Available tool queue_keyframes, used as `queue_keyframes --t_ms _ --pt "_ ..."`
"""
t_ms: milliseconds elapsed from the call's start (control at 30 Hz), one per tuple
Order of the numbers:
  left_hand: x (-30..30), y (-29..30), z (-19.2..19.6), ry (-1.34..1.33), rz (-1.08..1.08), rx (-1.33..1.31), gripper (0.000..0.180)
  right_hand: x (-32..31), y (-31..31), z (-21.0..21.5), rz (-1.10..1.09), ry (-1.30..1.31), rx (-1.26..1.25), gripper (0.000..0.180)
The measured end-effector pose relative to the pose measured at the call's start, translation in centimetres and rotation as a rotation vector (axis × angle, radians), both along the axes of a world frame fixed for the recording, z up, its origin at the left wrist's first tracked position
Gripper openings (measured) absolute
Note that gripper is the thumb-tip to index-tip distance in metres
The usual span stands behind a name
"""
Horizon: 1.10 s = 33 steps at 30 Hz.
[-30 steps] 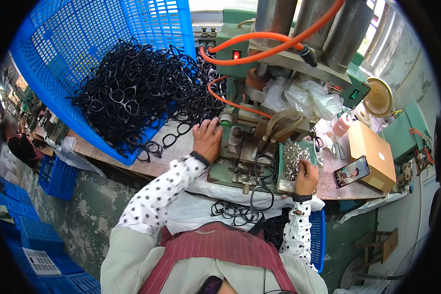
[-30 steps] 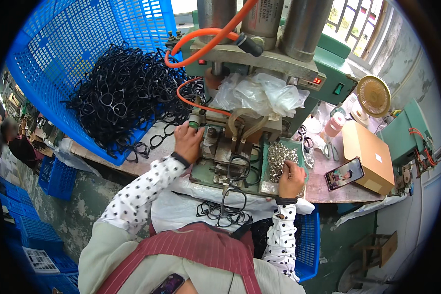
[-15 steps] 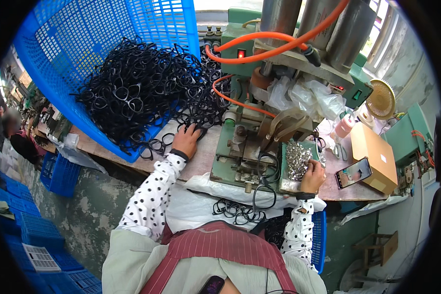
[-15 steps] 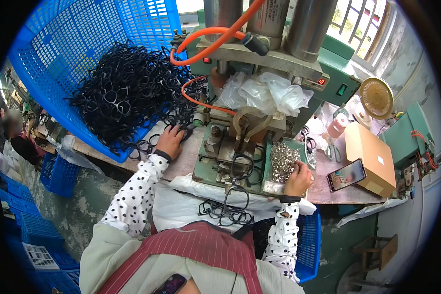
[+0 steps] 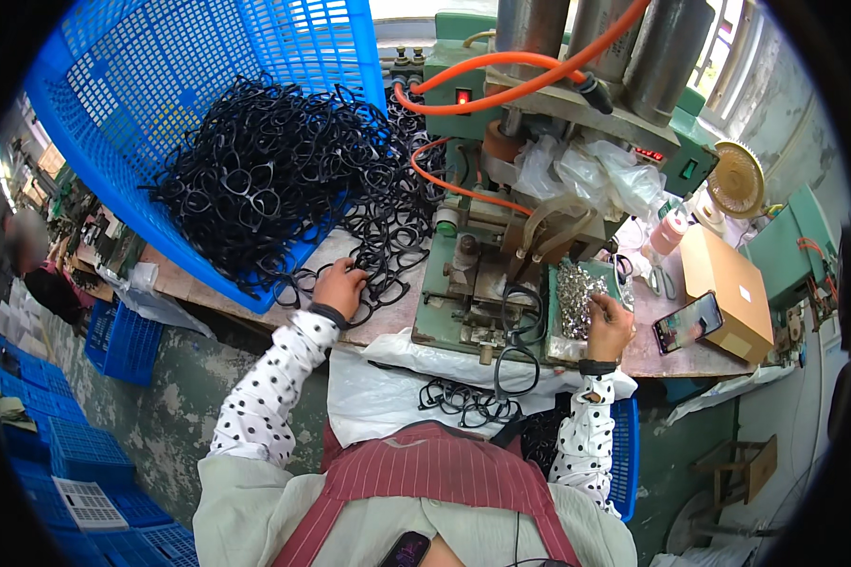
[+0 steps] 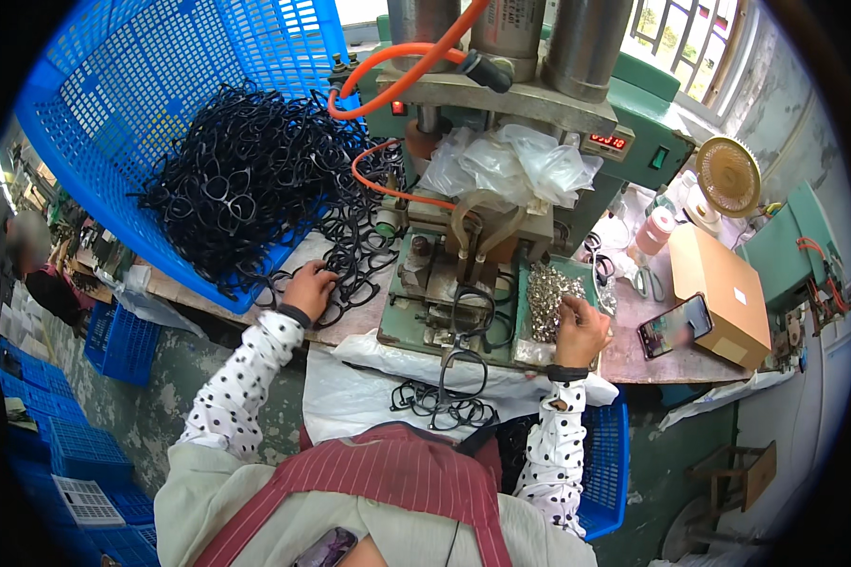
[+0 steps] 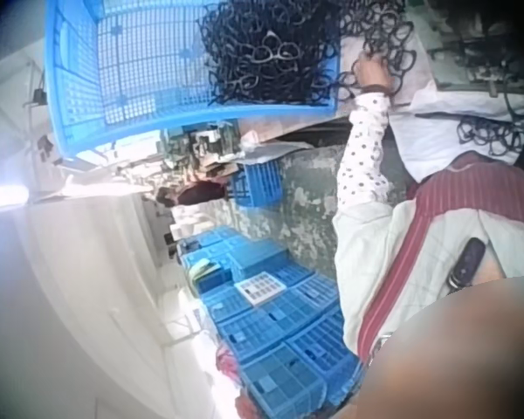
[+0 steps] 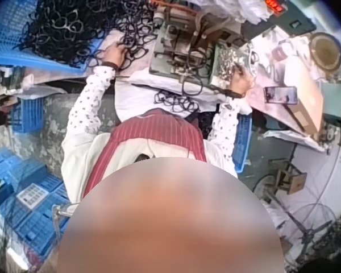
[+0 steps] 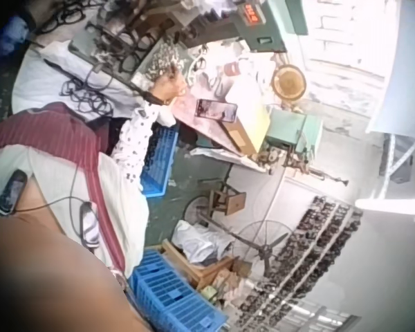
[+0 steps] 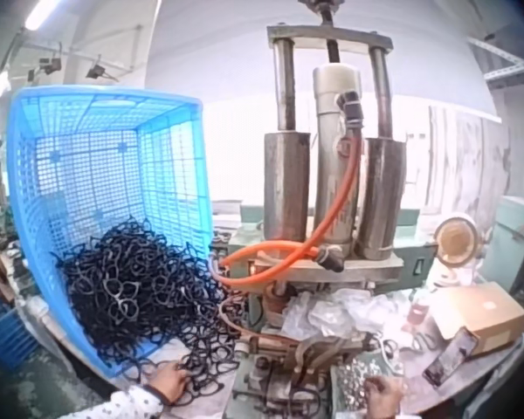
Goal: The person repeatedly picks up black eyeglass frames from a blue basket, places them into a press machine, and adds small metal components from a tray. The person operates the machine to attach the components to the frames and then removes the assembled glasses.
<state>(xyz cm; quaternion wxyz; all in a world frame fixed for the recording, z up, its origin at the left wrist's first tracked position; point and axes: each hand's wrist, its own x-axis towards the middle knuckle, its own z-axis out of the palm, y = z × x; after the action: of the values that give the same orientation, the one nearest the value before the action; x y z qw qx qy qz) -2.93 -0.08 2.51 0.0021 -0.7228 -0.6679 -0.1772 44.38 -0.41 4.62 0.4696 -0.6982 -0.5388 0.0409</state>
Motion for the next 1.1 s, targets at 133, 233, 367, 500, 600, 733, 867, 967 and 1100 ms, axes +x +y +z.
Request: queue_keyframes --t_ms 133,233,367,500,600,733,867,967,1100 --pt "5.0 -0.7 -0.5 0.092 0.270 0.087 0.028 -1.0 -0.6 1.1 0.176 0.127 0.099 0.015" --pt "4.1 0.2 -2.4 0.053 0.192 0.166 0.020 -3.3 -1.1 2.7 0.295 0.308 0.141 0.018" --pt "2.9 1.6 1.5 0.002 0.118 0.348 0.015 -5.8 -1.9 5.0 0.385 0.396 0.161 0.016" --pt "6.4 -0.3 10.9 -0.374 0.003 0.662 0.010 -9.5 -2.3 7.5 0.444 0.459 0.243 0.025" --pt "10.8 -3.9 15.8 -0.722 -0.221 0.578 0.010 -11.6 -2.1 7.8 0.486 0.659 0.192 0.040" --pt "14.9 -5.3 19.4 -0.768 -0.372 0.391 0.015 -13.1 -2.2 8.3 0.481 0.605 0.223 0.046" --pt "15.9 -2.0 19.7 -1.006 -0.325 0.426 0.015 -13.4 -2.0 8.6 0.472 0.636 0.208 0.051" --pt "16.0 -2.2 20.0 -1.016 -0.344 0.417 0.016 -13.9 -1.7 9.2 0.469 0.659 0.232 0.052" --pt "16.0 -2.7 19.7 -0.940 -0.379 0.416 0.015 -14.1 -1.2 8.3 0.461 0.718 0.245 0.051"
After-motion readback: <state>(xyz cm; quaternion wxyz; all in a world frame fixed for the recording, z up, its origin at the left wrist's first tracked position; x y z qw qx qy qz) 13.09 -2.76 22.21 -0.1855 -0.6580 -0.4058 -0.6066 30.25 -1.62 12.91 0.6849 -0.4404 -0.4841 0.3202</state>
